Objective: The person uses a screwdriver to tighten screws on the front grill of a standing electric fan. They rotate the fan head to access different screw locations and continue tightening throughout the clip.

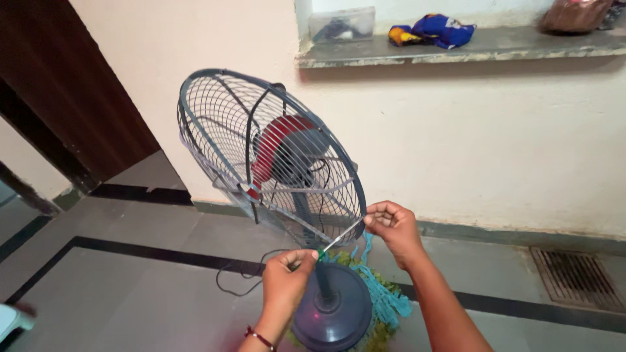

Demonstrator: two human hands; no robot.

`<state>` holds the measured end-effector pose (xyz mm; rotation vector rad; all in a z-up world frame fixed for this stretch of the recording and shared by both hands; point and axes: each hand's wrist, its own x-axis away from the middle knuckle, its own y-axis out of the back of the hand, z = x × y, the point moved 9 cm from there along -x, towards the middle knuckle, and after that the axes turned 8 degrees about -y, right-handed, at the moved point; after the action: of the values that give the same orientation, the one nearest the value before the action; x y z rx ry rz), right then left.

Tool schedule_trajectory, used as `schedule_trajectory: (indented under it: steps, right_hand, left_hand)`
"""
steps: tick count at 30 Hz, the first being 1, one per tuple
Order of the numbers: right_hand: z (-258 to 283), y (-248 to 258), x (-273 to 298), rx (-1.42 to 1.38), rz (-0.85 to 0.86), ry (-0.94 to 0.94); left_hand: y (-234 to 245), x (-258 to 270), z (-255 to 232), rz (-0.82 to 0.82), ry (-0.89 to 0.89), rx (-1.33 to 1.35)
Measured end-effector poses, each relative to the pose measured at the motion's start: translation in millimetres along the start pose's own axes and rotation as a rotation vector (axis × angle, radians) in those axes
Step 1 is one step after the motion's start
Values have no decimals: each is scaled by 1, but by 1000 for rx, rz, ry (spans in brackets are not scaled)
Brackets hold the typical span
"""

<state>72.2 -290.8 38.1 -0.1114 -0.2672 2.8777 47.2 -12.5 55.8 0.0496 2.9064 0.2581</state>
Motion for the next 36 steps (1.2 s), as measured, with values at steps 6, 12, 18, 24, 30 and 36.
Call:
schedule_trajectory:
  steps: [6, 12, 18, 24, 30, 36]
  right_hand:
    - [0, -5, 2, 51, -51, 93]
    - [17, -5, 13, 135, -125, 159]
    - [20, -6, 14, 95, -109, 117]
    - [44, -11, 14, 272, -178, 226]
    - [70, -11, 32, 887, -524, 103]
    - [82, -31, 8, 333, -136, 249]
  left_hand:
    - [8, 1, -3, 7, -5, -83]
    - [-6, 2, -37, 103, -184, -170]
    - [-13, 13, -52, 279, -393, -726]
    - [66, 8, -71, -131, -729, -504]
    - [153, -116, -119, -577, -777, -363]
    - [154, -262, -110, -308, -345, 390]
